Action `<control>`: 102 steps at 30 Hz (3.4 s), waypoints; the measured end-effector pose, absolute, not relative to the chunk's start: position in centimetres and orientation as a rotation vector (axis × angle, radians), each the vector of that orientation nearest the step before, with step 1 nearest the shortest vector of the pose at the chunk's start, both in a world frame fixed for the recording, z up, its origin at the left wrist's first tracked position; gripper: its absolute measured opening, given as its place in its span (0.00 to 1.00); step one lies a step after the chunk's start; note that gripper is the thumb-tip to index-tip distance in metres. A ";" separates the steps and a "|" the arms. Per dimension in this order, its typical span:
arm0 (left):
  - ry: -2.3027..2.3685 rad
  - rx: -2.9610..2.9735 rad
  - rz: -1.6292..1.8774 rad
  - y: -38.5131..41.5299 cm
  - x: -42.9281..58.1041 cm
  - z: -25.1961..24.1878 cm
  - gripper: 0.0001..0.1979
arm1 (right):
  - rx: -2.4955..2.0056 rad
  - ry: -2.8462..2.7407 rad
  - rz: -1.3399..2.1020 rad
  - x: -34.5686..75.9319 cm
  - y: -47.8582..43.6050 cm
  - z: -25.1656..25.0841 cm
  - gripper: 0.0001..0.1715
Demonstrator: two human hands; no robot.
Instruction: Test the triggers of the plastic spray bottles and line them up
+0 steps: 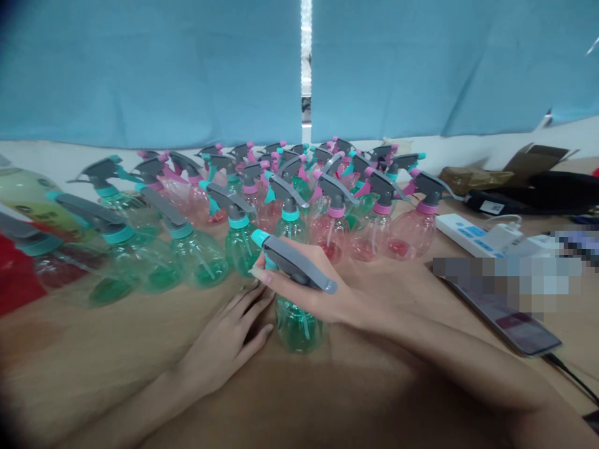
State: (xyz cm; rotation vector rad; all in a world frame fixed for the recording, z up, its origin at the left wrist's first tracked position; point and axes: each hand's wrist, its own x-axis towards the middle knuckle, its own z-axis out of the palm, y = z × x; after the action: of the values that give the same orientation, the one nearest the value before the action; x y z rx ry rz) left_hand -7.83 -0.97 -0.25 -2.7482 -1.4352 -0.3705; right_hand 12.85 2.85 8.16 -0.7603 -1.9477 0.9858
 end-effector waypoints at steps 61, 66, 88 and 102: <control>-1.455 -2.740 -0.314 -1.0 -7.8 -0.2 0.25 | -0.777 -1.821 1.053 12.8 2.3 7.7 0.14; -1.461 -2.739 -0.325 -1.0 -7.9 -0.2 0.25 | -0.795 -1.826 1.007 12.7 2.4 7.6 0.13; -1.462 -2.734 -0.340 -1.0 -7.9 -0.3 0.24 | -0.749 -1.846 1.076 12.8 2.7 7.2 0.14; -1.464 -2.754 -0.337 -1.1 -7.8 0.0 0.24 | -0.745 -1.843 1.059 12.8 2.7 7.4 0.12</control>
State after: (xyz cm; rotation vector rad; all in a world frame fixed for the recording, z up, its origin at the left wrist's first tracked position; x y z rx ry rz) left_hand -7.78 -1.06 -0.03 -2.7543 -1.4638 -0.3367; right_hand 12.77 2.71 7.36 -0.7449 -1.8433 1.0589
